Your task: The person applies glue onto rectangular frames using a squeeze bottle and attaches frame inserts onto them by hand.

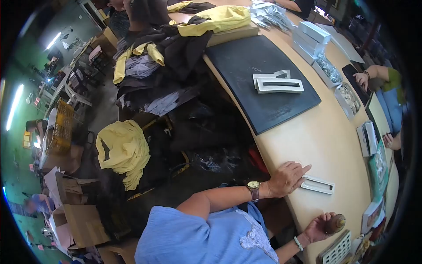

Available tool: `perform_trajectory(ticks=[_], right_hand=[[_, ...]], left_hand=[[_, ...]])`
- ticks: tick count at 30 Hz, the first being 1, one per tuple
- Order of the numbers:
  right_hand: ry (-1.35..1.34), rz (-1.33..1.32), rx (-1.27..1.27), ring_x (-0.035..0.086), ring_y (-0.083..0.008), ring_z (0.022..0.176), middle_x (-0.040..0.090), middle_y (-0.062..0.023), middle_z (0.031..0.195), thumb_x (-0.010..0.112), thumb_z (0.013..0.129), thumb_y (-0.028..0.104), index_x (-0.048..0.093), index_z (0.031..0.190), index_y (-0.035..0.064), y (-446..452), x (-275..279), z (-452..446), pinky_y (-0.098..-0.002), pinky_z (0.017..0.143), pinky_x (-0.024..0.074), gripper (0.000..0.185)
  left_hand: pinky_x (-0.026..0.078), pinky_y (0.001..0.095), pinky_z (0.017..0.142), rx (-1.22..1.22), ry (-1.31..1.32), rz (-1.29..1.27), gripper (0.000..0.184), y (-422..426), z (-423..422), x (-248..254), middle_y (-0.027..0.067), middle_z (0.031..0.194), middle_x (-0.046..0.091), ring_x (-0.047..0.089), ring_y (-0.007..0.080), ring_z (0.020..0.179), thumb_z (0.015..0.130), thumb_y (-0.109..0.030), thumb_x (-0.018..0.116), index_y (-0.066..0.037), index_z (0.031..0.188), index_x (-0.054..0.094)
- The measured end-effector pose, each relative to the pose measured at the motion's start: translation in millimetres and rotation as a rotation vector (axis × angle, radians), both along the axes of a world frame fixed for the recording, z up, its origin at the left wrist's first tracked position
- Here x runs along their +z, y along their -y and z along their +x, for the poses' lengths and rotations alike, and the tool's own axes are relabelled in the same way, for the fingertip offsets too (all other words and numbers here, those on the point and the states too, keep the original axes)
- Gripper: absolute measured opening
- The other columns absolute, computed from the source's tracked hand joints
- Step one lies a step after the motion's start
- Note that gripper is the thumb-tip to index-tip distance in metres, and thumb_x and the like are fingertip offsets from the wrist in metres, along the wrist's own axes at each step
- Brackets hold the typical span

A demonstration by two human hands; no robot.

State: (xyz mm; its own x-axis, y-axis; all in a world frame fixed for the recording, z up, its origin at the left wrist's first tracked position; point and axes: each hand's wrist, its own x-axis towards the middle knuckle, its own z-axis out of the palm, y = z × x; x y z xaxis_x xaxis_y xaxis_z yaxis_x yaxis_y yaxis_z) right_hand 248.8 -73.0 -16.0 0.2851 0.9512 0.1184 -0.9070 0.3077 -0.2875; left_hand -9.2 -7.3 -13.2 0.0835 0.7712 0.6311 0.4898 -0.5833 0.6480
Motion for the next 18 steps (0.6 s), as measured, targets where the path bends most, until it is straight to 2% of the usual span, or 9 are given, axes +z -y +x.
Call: perform_trajectory(ticks=[8, 11, 14, 16, 18], right_hand=[[0.030, 0.033, 0.001, 0.047, -0.0222, 0.081, 0.048, -0.0159, 0.109, 0.066, 0.077, 0.014, 0.042, 0.126, -0.0022, -1, -1, 0, -0.0328, 0.072, 0.0431, 0.057], [0.028, -0.004, -0.006, 0.048, -0.0223, 0.080, 0.048, -0.0163, 0.110, 0.066, 0.078, 0.015, 0.041, 0.126, -0.0021, 0, 2, 1, -0.0329, 0.071, 0.0426, 0.057], [0.048, 0.038, 0.029, 0.048, -0.0227, 0.084, 0.047, -0.0168, 0.111, 0.064, 0.081, 0.021, 0.042, 0.128, -0.0022, 2, 0, 4, -0.0332, 0.075, 0.0438, 0.057], [0.014, 0.079, 0.033, 0.047, -0.0224, 0.084, 0.047, -0.0166, 0.112, 0.064, 0.081, 0.020, 0.042, 0.128, -0.0017, 3, -6, 5, -0.0331, 0.074, 0.0437, 0.056], [0.005, 0.078, 0.022, 0.047, -0.0220, 0.083, 0.046, -0.0165, 0.112, 0.063, 0.081, 0.020, 0.042, 0.128, -0.0011, 7, -6, 4, -0.0328, 0.074, 0.0435, 0.055]], left_hand=[[0.044, 0.0403, 0.086, -0.002, -0.056, -0.007, 0.047, 0, 1, -5, 0.0138, 0.098, 0.060, 0.057, 0.0278, 0.096, 0.084, -0.015, 0.061, 0.000, 0.127, 0.049], [0.044, 0.0402, 0.086, 0.043, 0.011, 0.089, 0.049, -1, 1, -4, 0.0132, 0.101, 0.060, 0.056, 0.0272, 0.098, 0.084, -0.017, 0.062, 0.000, 0.128, 0.049], [0.046, 0.0401, 0.081, -0.011, -0.003, 0.372, 0.041, 18, -11, -5, 0.0132, 0.099, 0.061, 0.058, 0.0270, 0.092, 0.083, -0.015, 0.062, -0.001, 0.122, 0.055], [0.048, 0.0383, 0.073, -0.348, -0.040, 0.402, 0.024, 45, -20, -7, 0.0110, 0.095, 0.061, 0.059, 0.0260, 0.091, 0.080, -0.016, 0.060, -0.002, 0.099, 0.061], [0.049, 0.0361, 0.066, -0.770, -0.536, -0.130, 0.016, 57, -25, -21, 0.0119, 0.092, 0.064, 0.062, 0.0274, 0.085, 0.078, -0.018, 0.060, -0.002, 0.079, 0.063]])
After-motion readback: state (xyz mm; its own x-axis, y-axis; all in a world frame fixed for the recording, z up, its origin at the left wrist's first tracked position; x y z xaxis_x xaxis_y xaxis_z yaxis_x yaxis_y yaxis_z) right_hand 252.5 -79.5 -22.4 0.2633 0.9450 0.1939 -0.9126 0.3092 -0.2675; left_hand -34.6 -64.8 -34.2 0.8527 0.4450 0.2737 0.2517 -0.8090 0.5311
